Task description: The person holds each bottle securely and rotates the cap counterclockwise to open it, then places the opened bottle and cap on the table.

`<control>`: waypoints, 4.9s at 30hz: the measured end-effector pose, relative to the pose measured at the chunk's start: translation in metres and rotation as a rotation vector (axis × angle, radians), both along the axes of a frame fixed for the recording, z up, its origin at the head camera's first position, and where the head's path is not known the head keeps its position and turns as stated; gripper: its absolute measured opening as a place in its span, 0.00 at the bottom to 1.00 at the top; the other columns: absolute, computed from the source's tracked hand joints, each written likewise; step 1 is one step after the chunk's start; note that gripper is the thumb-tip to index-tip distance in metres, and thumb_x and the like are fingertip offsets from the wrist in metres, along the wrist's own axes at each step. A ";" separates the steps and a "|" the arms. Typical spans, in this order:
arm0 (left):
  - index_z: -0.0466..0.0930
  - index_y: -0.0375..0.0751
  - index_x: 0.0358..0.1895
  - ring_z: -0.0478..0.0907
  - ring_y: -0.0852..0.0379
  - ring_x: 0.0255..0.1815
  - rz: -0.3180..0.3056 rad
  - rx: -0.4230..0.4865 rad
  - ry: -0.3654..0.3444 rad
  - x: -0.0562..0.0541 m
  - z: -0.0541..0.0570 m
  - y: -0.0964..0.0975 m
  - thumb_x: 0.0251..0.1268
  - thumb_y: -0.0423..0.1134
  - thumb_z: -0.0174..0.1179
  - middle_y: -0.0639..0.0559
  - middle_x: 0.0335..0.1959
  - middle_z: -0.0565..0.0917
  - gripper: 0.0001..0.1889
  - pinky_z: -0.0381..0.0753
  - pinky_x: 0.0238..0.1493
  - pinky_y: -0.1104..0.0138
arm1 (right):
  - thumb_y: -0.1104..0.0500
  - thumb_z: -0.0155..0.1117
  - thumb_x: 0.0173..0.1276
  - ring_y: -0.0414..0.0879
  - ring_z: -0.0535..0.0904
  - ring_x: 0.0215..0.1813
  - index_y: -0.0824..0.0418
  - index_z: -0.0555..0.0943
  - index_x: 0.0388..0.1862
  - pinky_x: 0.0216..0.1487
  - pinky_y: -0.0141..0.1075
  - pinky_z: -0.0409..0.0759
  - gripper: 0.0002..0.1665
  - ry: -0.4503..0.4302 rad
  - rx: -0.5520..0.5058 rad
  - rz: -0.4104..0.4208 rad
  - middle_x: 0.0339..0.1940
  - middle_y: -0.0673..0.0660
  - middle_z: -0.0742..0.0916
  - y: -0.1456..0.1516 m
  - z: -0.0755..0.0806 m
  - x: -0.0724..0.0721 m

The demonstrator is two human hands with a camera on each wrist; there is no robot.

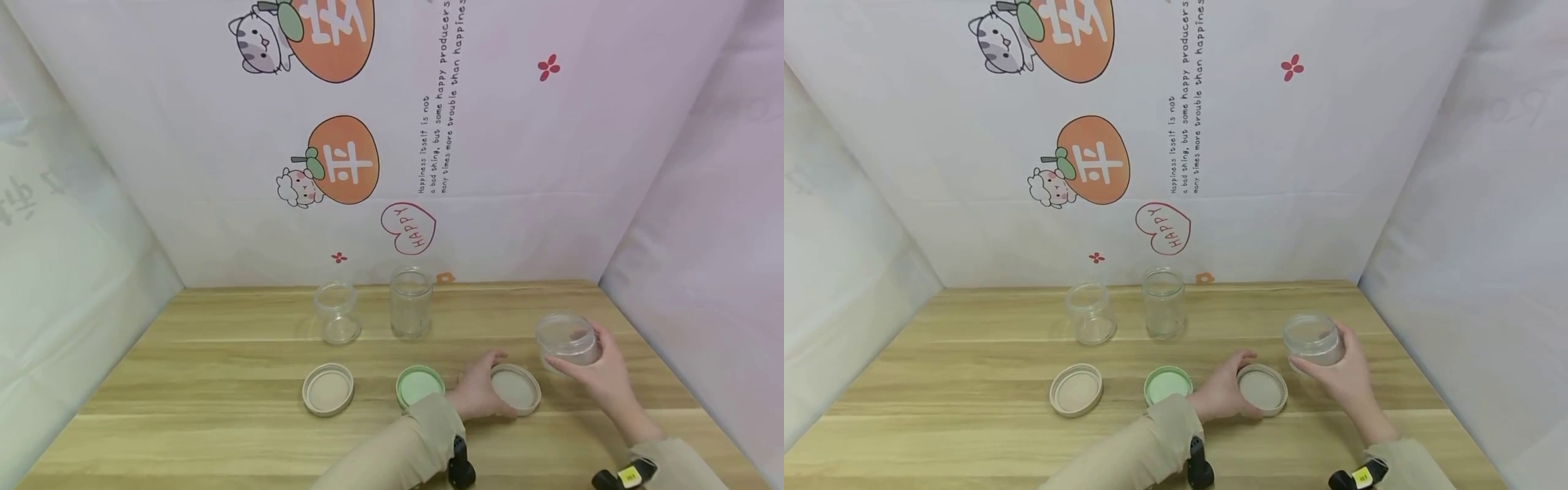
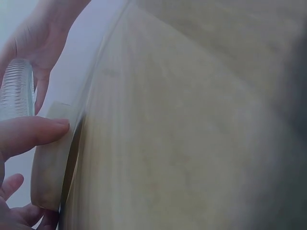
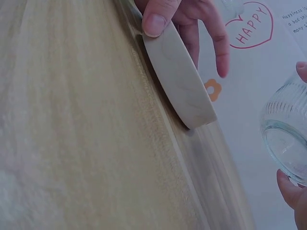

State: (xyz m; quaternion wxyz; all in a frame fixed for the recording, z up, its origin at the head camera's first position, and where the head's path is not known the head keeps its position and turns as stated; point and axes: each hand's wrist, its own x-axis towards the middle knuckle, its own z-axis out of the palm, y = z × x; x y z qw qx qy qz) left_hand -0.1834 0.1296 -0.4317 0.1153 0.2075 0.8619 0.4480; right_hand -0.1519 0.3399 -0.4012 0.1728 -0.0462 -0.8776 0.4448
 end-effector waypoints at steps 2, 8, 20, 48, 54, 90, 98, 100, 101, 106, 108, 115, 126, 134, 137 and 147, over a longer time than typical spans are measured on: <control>0.66 0.57 0.63 0.67 0.58 0.59 -0.004 -0.010 -0.001 0.001 0.000 0.000 0.31 0.36 0.80 0.63 0.60 0.75 0.47 0.66 0.57 0.58 | 0.59 0.76 0.50 0.65 0.66 0.57 0.70 0.50 0.72 0.46 0.36 0.65 0.58 -0.002 0.005 0.000 0.62 0.74 0.68 0.000 0.000 0.000; 0.65 0.58 0.65 0.66 0.56 0.57 -0.008 -0.030 -0.014 0.003 0.004 0.000 0.31 0.37 0.80 0.61 0.59 0.75 0.49 0.68 0.53 0.60 | 0.59 0.76 0.50 0.63 0.66 0.57 0.71 0.51 0.71 0.47 0.36 0.64 0.58 0.005 0.010 -0.005 0.61 0.73 0.69 -0.001 -0.001 -0.001; 0.63 0.58 0.68 0.66 0.53 0.59 -0.018 -0.058 0.011 0.002 0.007 -0.002 0.29 0.39 0.81 0.60 0.60 0.76 0.53 0.69 0.54 0.59 | 0.59 0.76 0.49 0.63 0.66 0.57 0.71 0.51 0.72 0.48 0.38 0.66 0.58 0.008 0.000 -0.001 0.61 0.73 0.68 -0.004 0.000 -0.002; 0.71 0.63 0.61 0.70 0.51 0.58 0.055 0.236 -0.179 -0.010 0.034 -0.046 0.50 0.42 0.72 0.55 0.61 0.74 0.32 0.76 0.51 0.58 | 0.60 0.76 0.49 0.54 0.69 0.54 0.69 0.54 0.71 0.49 0.37 0.68 0.56 -0.007 0.019 0.021 0.60 0.71 0.71 -0.017 0.003 -0.009; 0.69 0.55 0.63 0.69 0.47 0.61 0.058 0.346 -0.184 -0.011 0.040 -0.074 0.53 0.42 0.69 0.49 0.62 0.73 0.32 0.76 0.52 0.59 | 0.57 0.77 0.49 0.66 0.67 0.60 0.70 0.54 0.71 0.55 0.55 0.68 0.57 -0.034 0.013 0.055 0.62 0.73 0.70 -0.027 0.007 -0.013; 0.65 0.38 0.65 0.69 0.38 0.61 0.156 0.369 -0.048 0.003 0.040 -0.183 0.62 0.37 0.62 0.34 0.61 0.72 0.29 0.72 0.59 0.49 | 0.56 0.76 0.48 0.64 0.73 0.57 0.76 0.63 0.63 0.60 0.53 0.70 0.49 -0.072 0.025 0.150 0.56 0.74 0.76 -0.073 0.012 -0.099; 0.65 0.39 0.65 0.70 0.39 0.61 0.146 0.350 -0.064 0.002 0.036 -0.187 0.62 0.38 0.61 0.36 0.62 0.72 0.28 0.71 0.60 0.48 | 0.56 0.78 0.46 0.65 0.71 0.58 0.77 0.60 0.66 0.61 0.54 0.70 0.54 -0.146 0.030 0.165 0.59 0.75 0.74 -0.074 0.003 -0.111; 0.65 0.39 0.65 0.70 0.41 0.61 0.148 0.345 -0.069 0.002 0.036 -0.187 0.62 0.39 0.61 0.36 0.62 0.72 0.28 0.71 0.60 0.48 | 0.55 0.77 0.47 0.66 0.70 0.60 0.77 0.57 0.68 0.62 0.54 0.69 0.56 -0.175 0.022 0.167 0.61 0.75 0.72 -0.074 0.001 -0.114; 0.65 0.39 0.65 0.70 0.41 0.61 0.146 0.347 -0.071 0.002 0.036 -0.187 0.62 0.40 0.61 0.36 0.62 0.72 0.28 0.71 0.59 0.48 | 0.55 0.77 0.48 0.66 0.69 0.61 0.77 0.56 0.69 0.63 0.54 0.68 0.57 -0.191 0.016 0.168 0.62 0.76 0.71 -0.073 0.001 -0.115; 0.65 0.39 0.66 0.70 0.40 0.61 0.145 0.350 -0.077 0.002 0.035 -0.188 0.62 0.42 0.62 0.36 0.62 0.71 0.30 0.71 0.60 0.49 | 0.54 0.77 0.48 0.67 0.67 0.62 0.77 0.54 0.69 0.64 0.55 0.67 0.58 -0.204 0.007 0.176 0.64 0.76 0.69 -0.073 -0.002 -0.118; 0.65 0.38 0.66 0.69 0.39 0.61 0.145 0.356 -0.080 0.002 0.035 -0.188 0.63 0.41 0.61 0.36 0.62 0.71 0.29 0.71 0.60 0.49 | 0.55 0.77 0.48 0.67 0.68 0.62 0.76 0.56 0.69 0.64 0.55 0.67 0.57 -0.196 0.013 0.181 0.63 0.75 0.70 -0.072 -0.005 -0.118; 0.66 0.39 0.65 0.70 0.40 0.61 0.160 0.353 -0.079 0.002 0.037 -0.190 0.63 0.39 0.61 0.36 0.62 0.72 0.27 0.73 0.58 0.51 | 0.56 0.78 0.47 0.67 0.69 0.60 0.77 0.59 0.66 0.63 0.55 0.68 0.54 -0.181 0.007 0.196 0.60 0.75 0.72 -0.074 -0.010 -0.120; 0.66 0.40 0.65 0.69 0.42 0.61 0.159 0.347 -0.087 0.004 0.042 -0.195 0.63 0.43 0.61 0.37 0.62 0.72 0.28 0.72 0.59 0.51 | 0.57 0.78 0.47 0.66 0.67 0.61 0.76 0.58 0.66 0.65 0.56 0.65 0.54 -0.159 -0.022 0.203 0.61 0.74 0.72 -0.077 -0.015 -0.119; 0.66 0.38 0.64 0.69 0.41 0.61 0.189 0.368 -0.040 0.005 0.048 -0.203 0.63 0.37 0.60 0.37 0.61 0.72 0.27 0.72 0.59 0.50 | 0.60 0.77 0.48 0.70 0.61 0.66 0.74 0.45 0.72 0.67 0.60 0.59 0.64 -0.193 -0.043 0.284 0.67 0.77 0.63 -0.076 -0.003 -0.118; 0.66 0.37 0.64 0.70 0.40 0.60 0.197 0.368 -0.016 0.004 0.051 -0.206 0.63 0.37 0.61 0.39 0.60 0.73 0.26 0.71 0.60 0.50 | 0.60 0.76 0.50 0.71 0.59 0.66 0.71 0.41 0.73 0.67 0.61 0.59 0.65 -0.223 -0.056 0.310 0.67 0.78 0.62 -0.072 0.004 -0.118; 0.68 0.37 0.63 0.69 0.42 0.59 0.227 0.304 0.132 -0.002 0.057 -0.224 0.61 0.33 0.61 0.42 0.60 0.74 0.26 0.69 0.60 0.48 | 0.57 0.72 0.55 0.71 0.56 0.70 0.66 0.44 0.75 0.68 0.62 0.58 0.59 -0.193 -0.057 0.282 0.70 0.76 0.60 -0.066 0.039 -0.105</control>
